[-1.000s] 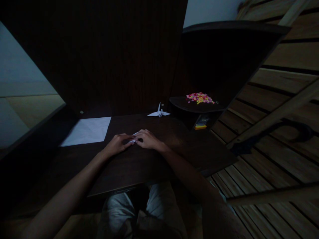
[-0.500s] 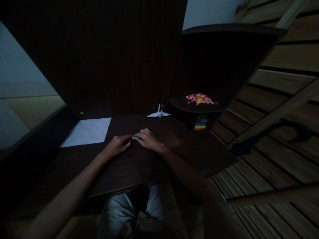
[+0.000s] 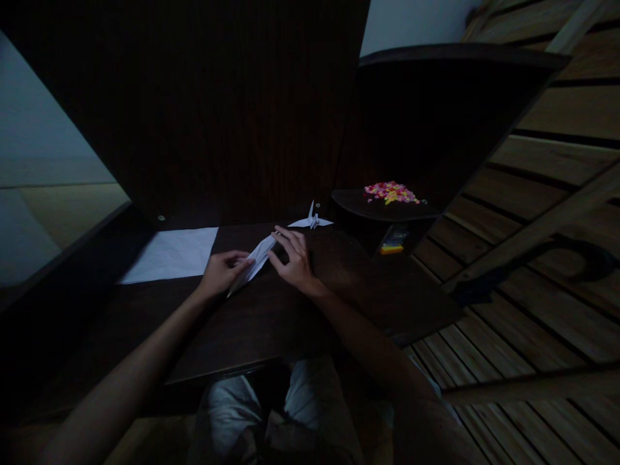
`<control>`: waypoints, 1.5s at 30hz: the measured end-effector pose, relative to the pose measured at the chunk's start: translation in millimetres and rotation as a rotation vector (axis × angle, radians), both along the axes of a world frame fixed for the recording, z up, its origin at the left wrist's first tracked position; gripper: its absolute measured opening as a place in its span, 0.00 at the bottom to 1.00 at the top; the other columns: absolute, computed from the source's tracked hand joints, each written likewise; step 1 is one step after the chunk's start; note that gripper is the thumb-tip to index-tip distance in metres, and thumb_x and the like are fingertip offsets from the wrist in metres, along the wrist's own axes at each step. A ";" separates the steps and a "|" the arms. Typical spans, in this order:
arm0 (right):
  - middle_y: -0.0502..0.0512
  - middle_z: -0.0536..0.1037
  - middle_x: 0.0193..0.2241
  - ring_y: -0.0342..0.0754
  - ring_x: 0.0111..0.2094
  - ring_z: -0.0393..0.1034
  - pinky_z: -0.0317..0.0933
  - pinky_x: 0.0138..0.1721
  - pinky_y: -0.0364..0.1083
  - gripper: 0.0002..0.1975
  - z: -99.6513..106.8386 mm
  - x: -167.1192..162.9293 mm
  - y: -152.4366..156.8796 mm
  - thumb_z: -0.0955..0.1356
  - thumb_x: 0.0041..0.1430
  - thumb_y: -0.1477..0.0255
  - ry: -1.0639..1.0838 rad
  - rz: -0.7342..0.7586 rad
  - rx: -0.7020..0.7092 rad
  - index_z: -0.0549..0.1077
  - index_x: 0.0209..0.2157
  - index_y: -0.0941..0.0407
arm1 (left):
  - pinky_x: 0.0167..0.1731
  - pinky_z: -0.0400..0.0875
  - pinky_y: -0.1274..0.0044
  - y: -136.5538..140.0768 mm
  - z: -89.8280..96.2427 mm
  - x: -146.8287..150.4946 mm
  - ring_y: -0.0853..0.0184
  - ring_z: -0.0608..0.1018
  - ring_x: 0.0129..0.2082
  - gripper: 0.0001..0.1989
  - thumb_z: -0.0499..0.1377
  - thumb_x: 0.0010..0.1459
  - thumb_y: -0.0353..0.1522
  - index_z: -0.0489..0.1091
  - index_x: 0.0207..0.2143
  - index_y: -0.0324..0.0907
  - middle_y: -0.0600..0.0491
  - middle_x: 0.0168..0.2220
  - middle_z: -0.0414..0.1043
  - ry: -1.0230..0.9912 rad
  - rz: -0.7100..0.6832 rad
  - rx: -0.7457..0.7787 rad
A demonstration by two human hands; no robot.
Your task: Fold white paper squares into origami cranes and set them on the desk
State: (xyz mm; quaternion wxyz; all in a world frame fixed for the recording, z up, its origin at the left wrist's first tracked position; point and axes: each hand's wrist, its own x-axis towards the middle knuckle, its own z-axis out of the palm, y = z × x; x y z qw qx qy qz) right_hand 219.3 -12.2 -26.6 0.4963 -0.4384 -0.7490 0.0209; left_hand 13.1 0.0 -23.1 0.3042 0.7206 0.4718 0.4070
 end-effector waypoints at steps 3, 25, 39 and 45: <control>0.61 0.66 0.53 0.54 0.52 0.62 0.58 0.51 0.56 0.24 -2.6 0.9 3.5 0.67 0.56 0.66 0.103 0.043 -0.030 0.64 0.54 0.53 | 0.26 0.68 0.76 2.7 -0.9 0.3 0.65 0.75 0.25 0.23 0.66 0.43 0.46 0.76 0.35 0.37 0.50 0.27 0.76 -0.214 0.051 -0.203; 0.46 0.70 0.17 0.38 0.17 0.63 0.58 0.17 0.38 0.20 -21.8 -10.1 19.9 0.74 0.41 0.57 0.562 0.444 -0.723 0.66 0.22 0.58 | 0.26 0.67 0.78 -5.7 -3.6 13.8 0.69 0.74 0.23 0.19 0.69 0.39 0.41 0.75 0.31 0.37 0.53 0.24 0.76 -0.419 -0.073 -0.409; 0.44 0.68 0.17 0.38 0.16 0.63 0.59 0.17 0.38 0.21 -17.9 -11.6 18.7 0.75 0.40 0.59 0.613 0.442 -0.672 0.62 0.23 0.57 | 0.26 0.65 0.80 -4.5 -7.6 13.6 0.72 0.72 0.23 0.19 0.69 0.39 0.41 0.75 0.31 0.37 0.54 0.24 0.73 -0.561 -0.108 -0.471; 0.38 0.68 0.17 0.38 0.15 0.63 0.59 0.16 0.37 0.26 -19.4 -13.9 17.3 0.76 0.39 0.62 0.686 0.420 -0.608 0.57 0.32 0.53 | 0.25 0.65 0.79 -5.6 -7.5 14.3 0.71 0.72 0.22 0.19 0.70 0.39 0.42 0.75 0.31 0.38 0.54 0.23 0.73 -0.533 -0.111 -0.457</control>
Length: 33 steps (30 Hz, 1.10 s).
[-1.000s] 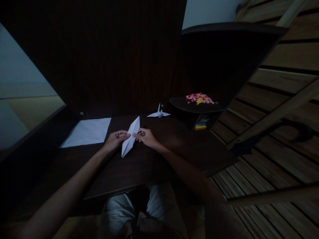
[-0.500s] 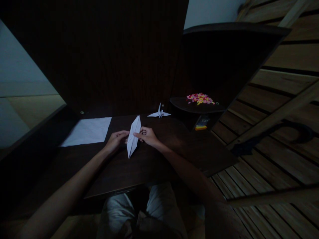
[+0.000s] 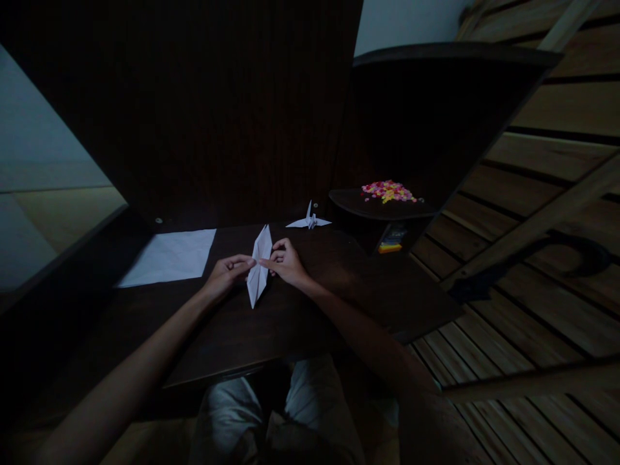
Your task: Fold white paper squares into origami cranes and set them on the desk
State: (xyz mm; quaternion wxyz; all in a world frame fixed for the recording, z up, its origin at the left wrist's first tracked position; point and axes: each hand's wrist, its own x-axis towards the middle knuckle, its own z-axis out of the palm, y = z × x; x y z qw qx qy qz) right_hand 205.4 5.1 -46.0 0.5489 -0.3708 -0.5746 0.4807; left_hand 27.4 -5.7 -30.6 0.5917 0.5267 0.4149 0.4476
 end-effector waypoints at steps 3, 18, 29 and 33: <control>0.40 0.67 0.18 0.38 0.16 0.63 0.59 0.16 0.37 0.24 0.1 -0.1 -1.1 0.75 0.39 0.61 -0.014 0.016 0.028 0.58 0.29 0.54 | 0.25 0.65 0.79 -0.1 0.1 0.1 0.71 0.72 0.23 0.19 0.69 0.39 0.42 0.75 0.31 0.37 0.53 0.24 0.75 0.013 -0.019 0.013; 0.47 0.69 0.19 0.38 0.18 0.63 0.59 0.18 0.39 0.19 0.7 -1.1 -2.4 0.71 0.46 0.55 -0.100 0.125 0.002 0.69 0.24 0.58 | 0.24 0.66 0.80 -3.0 2.0 3.5 0.72 0.72 0.21 0.20 0.71 0.36 0.41 0.74 0.29 0.37 0.53 0.24 0.75 0.085 -0.017 0.074; 0.44 0.67 0.15 0.39 0.15 0.62 0.57 0.16 0.38 0.13 3.0 0.4 -2.8 0.69 0.48 0.61 -0.103 0.095 -0.027 0.68 0.23 0.57 | 0.24 0.69 0.78 -3.0 -0.8 4.9 0.70 0.73 0.21 0.17 0.68 0.40 0.41 0.74 0.28 0.38 0.53 0.23 0.75 0.079 -0.018 0.075; 0.43 0.67 0.15 0.39 0.16 0.62 0.58 0.17 0.38 0.11 5.1 0.9 -3.2 0.69 0.48 0.63 -0.098 0.089 -0.027 0.68 0.25 0.56 | 0.24 0.68 0.78 -4.0 1.3 5.1 0.69 0.73 0.22 0.16 0.67 0.41 0.42 0.75 0.27 0.38 0.53 0.23 0.75 0.092 0.006 0.076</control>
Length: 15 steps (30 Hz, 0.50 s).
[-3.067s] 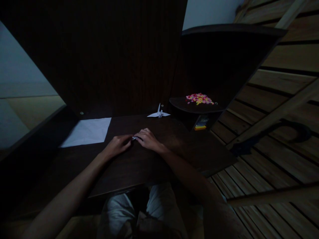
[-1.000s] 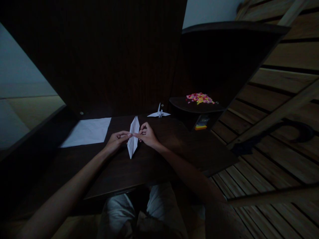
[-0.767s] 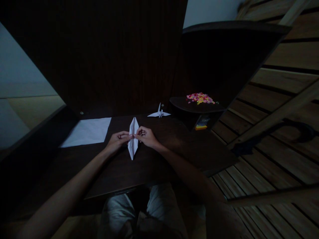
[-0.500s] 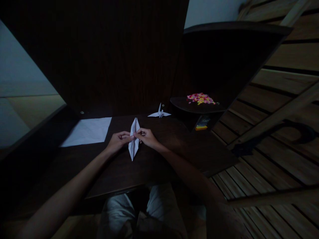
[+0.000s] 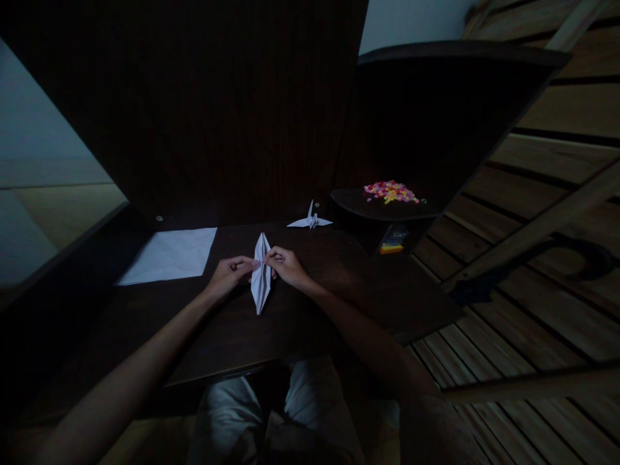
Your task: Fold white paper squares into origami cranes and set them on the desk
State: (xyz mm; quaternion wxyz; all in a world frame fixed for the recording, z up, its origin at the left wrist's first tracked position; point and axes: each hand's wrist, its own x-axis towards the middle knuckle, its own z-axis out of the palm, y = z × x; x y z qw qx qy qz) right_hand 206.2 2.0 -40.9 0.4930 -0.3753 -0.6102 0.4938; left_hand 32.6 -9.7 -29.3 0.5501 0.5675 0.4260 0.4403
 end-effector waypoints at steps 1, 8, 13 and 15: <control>0.43 0.68 0.15 0.38 0.16 0.62 0.58 0.17 0.38 0.11 0.4 -0.2 -0.1 0.70 0.48 0.63 0.004 0.002 0.003 0.68 0.25 0.56 | 0.24 0.68 0.78 -0.4 0.6 0.0 0.69 0.73 0.22 0.16 0.67 0.42 0.42 0.75 0.28 0.38 0.53 0.23 0.75 0.008 -0.002 0.003; 0.45 0.69 0.18 0.38 0.16 0.62 0.59 0.17 0.39 0.13 0.5 -1.2 -1.5 0.71 0.46 0.61 -0.012 0.015 0.024 0.70 0.25 0.57 | 0.25 0.67 0.78 -2.6 4.6 0.2 0.70 0.73 0.22 0.15 0.69 0.37 0.38 0.74 0.26 0.38 0.54 0.23 0.74 0.041 -0.008 0.002; 0.45 0.68 0.18 0.38 0.16 0.62 0.58 0.17 0.38 0.13 0.7 -1.1 -3.1 0.71 0.47 0.62 -0.043 0.005 0.019 0.69 0.26 0.57 | 0.23 0.69 0.78 0.4 2.3 -0.2 0.69 0.72 0.21 0.11 0.67 0.39 0.36 0.74 0.25 0.38 0.54 0.21 0.73 0.040 0.006 -0.010; 0.44 0.68 0.18 0.38 0.16 0.62 0.58 0.16 0.38 0.12 1.2 -1.0 -3.7 0.70 0.48 0.63 -0.042 0.004 0.016 0.68 0.26 0.57 | 0.24 0.70 0.78 1.5 0.9 -0.2 0.69 0.73 0.22 0.09 0.65 0.40 0.35 0.74 0.24 0.38 0.54 0.22 0.73 0.028 0.021 -0.015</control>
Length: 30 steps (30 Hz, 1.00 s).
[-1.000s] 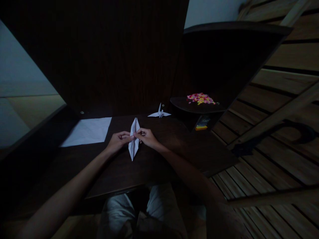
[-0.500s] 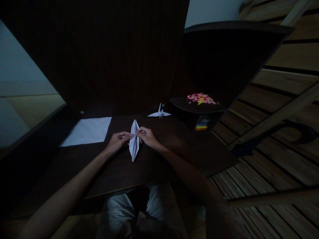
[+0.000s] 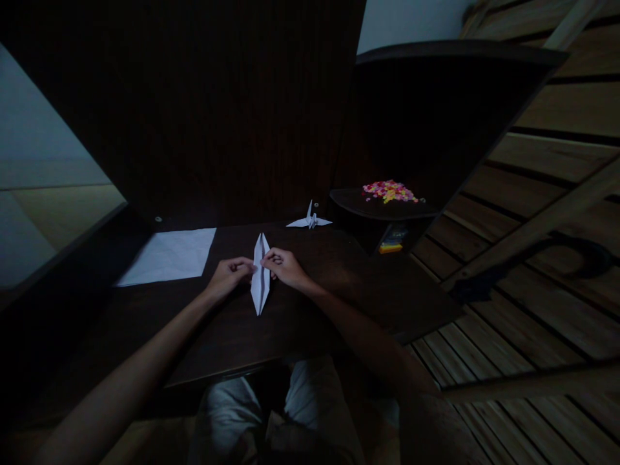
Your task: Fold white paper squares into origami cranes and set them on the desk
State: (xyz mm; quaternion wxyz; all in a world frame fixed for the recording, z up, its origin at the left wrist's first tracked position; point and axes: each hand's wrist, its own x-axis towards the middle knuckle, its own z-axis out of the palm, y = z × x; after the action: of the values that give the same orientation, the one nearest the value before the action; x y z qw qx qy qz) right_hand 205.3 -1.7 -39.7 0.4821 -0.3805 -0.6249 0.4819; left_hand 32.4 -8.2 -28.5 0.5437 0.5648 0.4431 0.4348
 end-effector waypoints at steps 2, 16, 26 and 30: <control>0.43 0.68 0.17 0.38 0.16 0.63 0.58 0.16 0.38 0.11 0.2 0.1 0.0 0.70 0.48 0.64 0.012 0.003 0.004 0.67 0.27 0.56 | 0.24 0.70 0.78 0.7 -0.9 0.2 0.69 0.73 0.23 0.08 0.64 0.40 0.35 0.74 0.23 0.38 0.54 0.22 0.73 -0.011 0.012 -0.002; 0.39 0.67 0.18 0.37 0.15 0.63 0.59 0.17 0.37 0.16 -6.7 -0.3 5.1 0.70 0.48 0.66 0.144 0.031 0.006 0.56 0.31 0.53 | 0.22 0.66 0.79 4.2 -4.1 -0.6 0.70 0.73 0.21 0.10 0.66 0.39 0.35 0.72 0.23 0.38 0.54 0.22 0.73 -0.111 0.035 -0.092; 0.40 0.69 0.20 0.38 0.17 0.66 0.60 0.18 0.38 0.21 -7.2 0.0 6.2 0.73 0.44 0.65 0.139 0.060 -0.027 0.57 0.31 0.53 | 0.22 0.63 0.79 0.3 -0.8 -2.0 0.71 0.71 0.20 0.16 0.68 0.41 0.42 0.74 0.25 0.38 0.53 0.22 0.74 -0.057 -0.021 -0.051; 0.43 0.70 0.21 0.39 0.18 0.66 0.62 0.20 0.40 0.19 -4.9 2.0 7.2 0.73 0.44 0.64 0.128 0.061 -0.011 0.60 0.30 0.54 | 0.26 0.68 0.77 1.7 -1.1 -0.9 0.67 0.75 0.24 0.17 0.67 0.42 0.42 0.73 0.27 0.37 0.51 0.25 0.75 -0.117 -0.076 -0.102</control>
State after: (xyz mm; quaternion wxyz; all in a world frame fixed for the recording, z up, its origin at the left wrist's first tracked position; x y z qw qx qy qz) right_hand 207.3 5.5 -44.5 0.5040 -0.3323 -0.6014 0.5233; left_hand 31.5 -6.5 -29.5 0.6129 0.5263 0.4103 0.4230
